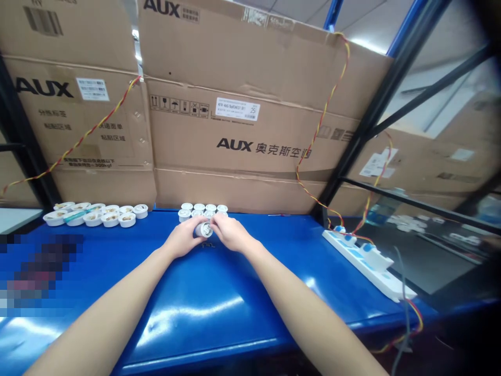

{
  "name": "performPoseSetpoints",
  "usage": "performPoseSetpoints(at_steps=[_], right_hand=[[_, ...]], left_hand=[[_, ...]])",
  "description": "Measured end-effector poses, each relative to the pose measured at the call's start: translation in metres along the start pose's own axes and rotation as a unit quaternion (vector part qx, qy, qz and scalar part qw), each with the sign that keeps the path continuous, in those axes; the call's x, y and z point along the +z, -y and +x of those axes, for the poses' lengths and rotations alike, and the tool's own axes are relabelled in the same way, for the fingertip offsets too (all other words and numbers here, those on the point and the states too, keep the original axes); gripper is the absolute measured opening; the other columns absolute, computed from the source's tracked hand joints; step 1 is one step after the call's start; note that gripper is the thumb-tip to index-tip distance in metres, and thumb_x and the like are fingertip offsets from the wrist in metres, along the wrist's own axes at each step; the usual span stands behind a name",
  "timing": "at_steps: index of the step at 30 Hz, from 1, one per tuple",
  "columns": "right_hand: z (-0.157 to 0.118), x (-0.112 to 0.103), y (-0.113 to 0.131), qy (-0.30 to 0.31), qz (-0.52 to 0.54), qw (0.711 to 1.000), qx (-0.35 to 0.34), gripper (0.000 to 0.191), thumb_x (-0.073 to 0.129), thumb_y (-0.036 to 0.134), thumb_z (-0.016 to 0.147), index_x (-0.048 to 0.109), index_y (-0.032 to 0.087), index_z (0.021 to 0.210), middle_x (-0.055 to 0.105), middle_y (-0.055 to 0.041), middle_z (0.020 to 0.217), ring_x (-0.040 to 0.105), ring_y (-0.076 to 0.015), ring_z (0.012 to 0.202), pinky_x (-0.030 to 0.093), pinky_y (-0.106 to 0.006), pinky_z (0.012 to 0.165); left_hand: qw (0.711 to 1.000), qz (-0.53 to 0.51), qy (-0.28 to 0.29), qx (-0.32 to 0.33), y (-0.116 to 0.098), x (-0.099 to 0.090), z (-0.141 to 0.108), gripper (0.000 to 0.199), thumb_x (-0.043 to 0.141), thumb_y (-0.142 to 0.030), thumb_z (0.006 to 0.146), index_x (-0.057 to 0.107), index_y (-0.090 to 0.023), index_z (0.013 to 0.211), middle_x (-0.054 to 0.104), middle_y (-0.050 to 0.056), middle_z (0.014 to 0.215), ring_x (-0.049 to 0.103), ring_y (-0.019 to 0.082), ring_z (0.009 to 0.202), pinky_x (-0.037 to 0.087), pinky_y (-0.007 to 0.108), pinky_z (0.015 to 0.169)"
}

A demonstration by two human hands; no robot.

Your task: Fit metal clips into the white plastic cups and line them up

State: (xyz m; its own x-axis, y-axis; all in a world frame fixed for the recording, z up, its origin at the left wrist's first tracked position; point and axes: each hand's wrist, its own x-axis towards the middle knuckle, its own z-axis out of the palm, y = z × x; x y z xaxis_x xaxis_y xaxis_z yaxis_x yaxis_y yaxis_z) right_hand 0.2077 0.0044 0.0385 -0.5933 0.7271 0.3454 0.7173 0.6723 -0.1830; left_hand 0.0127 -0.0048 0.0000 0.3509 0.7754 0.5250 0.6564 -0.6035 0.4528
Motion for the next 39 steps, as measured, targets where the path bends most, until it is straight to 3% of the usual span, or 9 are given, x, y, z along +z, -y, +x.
performPoseSetpoints(at_steps=[8, 15, 21, 23, 26, 31, 34, 39], right_hand=[[-0.002, -0.011, 0.005, 0.013, -0.055, 0.998, -0.007, 0.016, 0.041, 0.031, 0.097, 0.053, 0.021, 0.100, 0.061, -0.0045, 0.100, 0.056, -0.0159, 0.081, 0.034, -0.025, 0.065], [0.001, -0.005, 0.003, 0.017, -0.053, 0.998, -0.012, 0.018, 0.043, 0.031, 0.095, 0.056, 0.019, 0.098, 0.061, -0.0077, 0.098, 0.057, -0.0182, 0.081, 0.036, -0.027, 0.067], [0.004, 0.005, -0.003, -0.032, 0.078, 0.996, 0.011, 0.012, 0.052, 0.029, 0.090, 0.057, 0.019, 0.086, 0.061, -0.0029, 0.086, 0.053, -0.0147, 0.075, 0.036, -0.026, 0.067], [0.005, 0.010, -0.005, -0.050, 0.175, 0.983, 0.030, 0.013, 0.054, 0.030, 0.087, 0.056, 0.018, 0.082, 0.059, -0.0004, 0.080, 0.051, -0.0132, 0.071, 0.037, -0.025, 0.066], [0.008, 0.018, -0.008, -0.057, 0.342, 0.937, 0.054, 0.019, 0.059, 0.036, 0.082, 0.051, 0.019, 0.083, 0.054, 0.0029, 0.074, 0.049, -0.0109, 0.064, 0.040, -0.024, 0.061], [0.009, 0.026, -0.007, 0.004, 0.501, 0.860, 0.102, 0.028, 0.058, 0.046, 0.082, 0.045, 0.021, 0.088, 0.046, 0.0064, 0.062, 0.041, -0.0083, 0.048, 0.034, -0.020, 0.044], [0.009, 0.028, -0.003, -0.003, 0.519, 0.849, 0.099, 0.028, 0.057, 0.047, 0.082, 0.044, 0.022, 0.088, 0.045, 0.0068, 0.058, 0.041, -0.0089, 0.047, 0.033, -0.020, 0.042], [0.009, 0.026, 0.002, -0.050, 0.500, 0.861, 0.077, 0.030, 0.058, 0.048, 0.081, 0.044, 0.022, 0.083, 0.046, 0.0057, 0.062, 0.043, -0.0088, 0.051, 0.035, -0.021, 0.047]], left_hand=[[1.000, 0.015, -0.007, -0.021, 0.000, -0.001, 0.000, 0.044, 0.066, -0.033, 0.074, 0.055, -0.027, 0.115, 0.063, 0.001, 0.119, 0.060, 0.024, 0.105, 0.046, 0.035, 0.094], [1.000, 0.026, 0.008, -0.011, -0.005, -0.002, 0.001, 0.043, 0.066, -0.034, 0.075, 0.056, -0.027, 0.116, 0.063, 0.002, 0.119, 0.061, 0.024, 0.105, 0.047, 0.034, 0.091], [1.000, 0.015, -0.007, -0.001, -0.007, -0.002, 0.001, 0.041, 0.064, -0.033, 0.076, 0.056, -0.027, 0.116, 0.063, 0.003, 0.120, 0.060, 0.024, 0.108, 0.047, 0.034, 0.090], [1.000, 0.000, -0.019, -0.003, -0.006, -0.002, 0.001, 0.040, 0.064, -0.033, 0.076, 0.056, -0.026, 0.114, 0.064, 0.003, 0.117, 0.061, 0.023, 0.105, 0.048, 0.034, 0.088], [0.999, -0.019, -0.038, -0.005, -0.005, -0.002, 0.001, 0.039, 0.065, -0.034, 0.076, 0.056, -0.025, 0.113, 0.065, 0.003, 0.113, 0.062, 0.023, 0.100, 0.049, 0.034, 0.086], [0.997, -0.037, -0.063, 0.004, -0.006, -0.003, 0.001, 0.039, 0.065, -0.034, 0.077, 0.054, -0.024, 0.113, 0.066, 0.003, 0.111, 0.062, 0.021, 0.098, 0.049, 0.031, 0.085], [0.997, -0.031, -0.071, 0.002, -0.007, -0.003, 0.001, 0.037, 0.064, -0.034, 0.079, 0.055, -0.024, 0.114, 0.066, 0.002, 0.110, 0.063, 0.020, 0.096, 0.050, 0.031, 0.085], [0.997, -0.017, -0.072, 0.009, -0.007, -0.002, 0.000, 0.037, 0.061, -0.035, 0.081, 0.055, -0.025, 0.115, 0.066, 0.003, 0.111, 0.063, 0.021, 0.098, 0.050, 0.032, 0.086]])
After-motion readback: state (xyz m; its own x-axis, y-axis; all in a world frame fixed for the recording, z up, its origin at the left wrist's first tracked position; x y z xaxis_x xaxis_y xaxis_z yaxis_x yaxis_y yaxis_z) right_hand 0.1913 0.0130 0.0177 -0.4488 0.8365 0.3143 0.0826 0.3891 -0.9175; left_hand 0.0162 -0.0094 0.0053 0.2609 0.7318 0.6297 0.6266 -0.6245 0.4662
